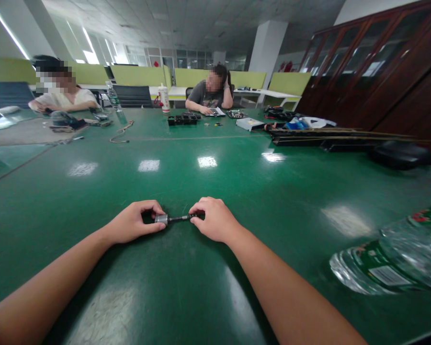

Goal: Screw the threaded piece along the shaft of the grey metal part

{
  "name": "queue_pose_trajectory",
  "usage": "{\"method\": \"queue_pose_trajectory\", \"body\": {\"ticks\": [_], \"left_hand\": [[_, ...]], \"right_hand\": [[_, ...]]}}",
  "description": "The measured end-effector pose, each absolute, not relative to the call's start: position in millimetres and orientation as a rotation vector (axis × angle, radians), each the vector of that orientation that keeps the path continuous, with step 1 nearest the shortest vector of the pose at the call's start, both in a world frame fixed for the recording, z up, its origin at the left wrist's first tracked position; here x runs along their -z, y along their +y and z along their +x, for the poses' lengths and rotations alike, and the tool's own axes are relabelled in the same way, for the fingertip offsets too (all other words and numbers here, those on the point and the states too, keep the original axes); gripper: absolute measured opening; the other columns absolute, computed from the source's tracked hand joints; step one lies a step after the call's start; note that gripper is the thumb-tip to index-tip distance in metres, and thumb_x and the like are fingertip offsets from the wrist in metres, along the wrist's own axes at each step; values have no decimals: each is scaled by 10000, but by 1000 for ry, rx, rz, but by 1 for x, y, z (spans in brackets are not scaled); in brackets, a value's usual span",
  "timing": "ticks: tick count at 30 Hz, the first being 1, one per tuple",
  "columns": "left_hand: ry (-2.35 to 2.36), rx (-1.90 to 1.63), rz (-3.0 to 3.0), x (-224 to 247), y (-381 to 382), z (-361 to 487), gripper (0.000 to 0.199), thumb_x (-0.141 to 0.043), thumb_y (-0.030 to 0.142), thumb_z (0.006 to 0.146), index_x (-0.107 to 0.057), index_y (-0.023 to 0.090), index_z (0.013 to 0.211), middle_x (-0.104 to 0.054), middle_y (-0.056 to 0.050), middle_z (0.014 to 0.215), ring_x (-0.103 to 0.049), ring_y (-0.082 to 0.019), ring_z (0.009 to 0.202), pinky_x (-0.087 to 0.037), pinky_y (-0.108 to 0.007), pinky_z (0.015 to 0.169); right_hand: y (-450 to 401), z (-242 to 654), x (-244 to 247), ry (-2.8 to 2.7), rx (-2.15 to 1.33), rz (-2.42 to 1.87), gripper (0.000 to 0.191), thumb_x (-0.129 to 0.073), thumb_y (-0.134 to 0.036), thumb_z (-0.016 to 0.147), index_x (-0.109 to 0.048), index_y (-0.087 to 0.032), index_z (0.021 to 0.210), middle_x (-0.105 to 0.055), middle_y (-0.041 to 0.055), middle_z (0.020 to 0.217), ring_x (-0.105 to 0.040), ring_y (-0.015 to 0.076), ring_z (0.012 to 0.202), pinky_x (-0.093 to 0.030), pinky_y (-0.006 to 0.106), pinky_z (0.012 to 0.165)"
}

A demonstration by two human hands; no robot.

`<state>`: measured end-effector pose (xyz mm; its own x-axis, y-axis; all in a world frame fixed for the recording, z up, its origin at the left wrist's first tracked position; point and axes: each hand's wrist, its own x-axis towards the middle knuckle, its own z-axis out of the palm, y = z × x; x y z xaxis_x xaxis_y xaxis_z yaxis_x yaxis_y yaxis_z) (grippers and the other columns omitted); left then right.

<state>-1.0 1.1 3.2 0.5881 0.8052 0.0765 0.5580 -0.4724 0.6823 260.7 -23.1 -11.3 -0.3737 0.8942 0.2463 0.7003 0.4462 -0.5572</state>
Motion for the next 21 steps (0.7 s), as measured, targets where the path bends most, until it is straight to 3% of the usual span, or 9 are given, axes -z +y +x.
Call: {"method": "queue_pose_trajectory", "body": {"ticks": [13,21], "left_hand": [[1000,-545,2192,-4,1,0,317,-780,391,731,-695,179,951,-671,-28,867,-612,-180,795,-487,-286,740],[1027,-509,2204,-4,2,1,310,-693,443,828,-713,189,1006,-692,-24,848,-622,-180,803,-487,-284,747]], "right_hand": [[-30,231,16,-2190,-546,-1191,151,-716,-161,822,-743,-220,957,-739,18,896,-613,165,832,-443,305,777],[-31,233,16,-2201,-526,-1173,133,-707,-173,834,-744,-207,957,-742,23,908,-619,167,849,-441,313,803]]}}
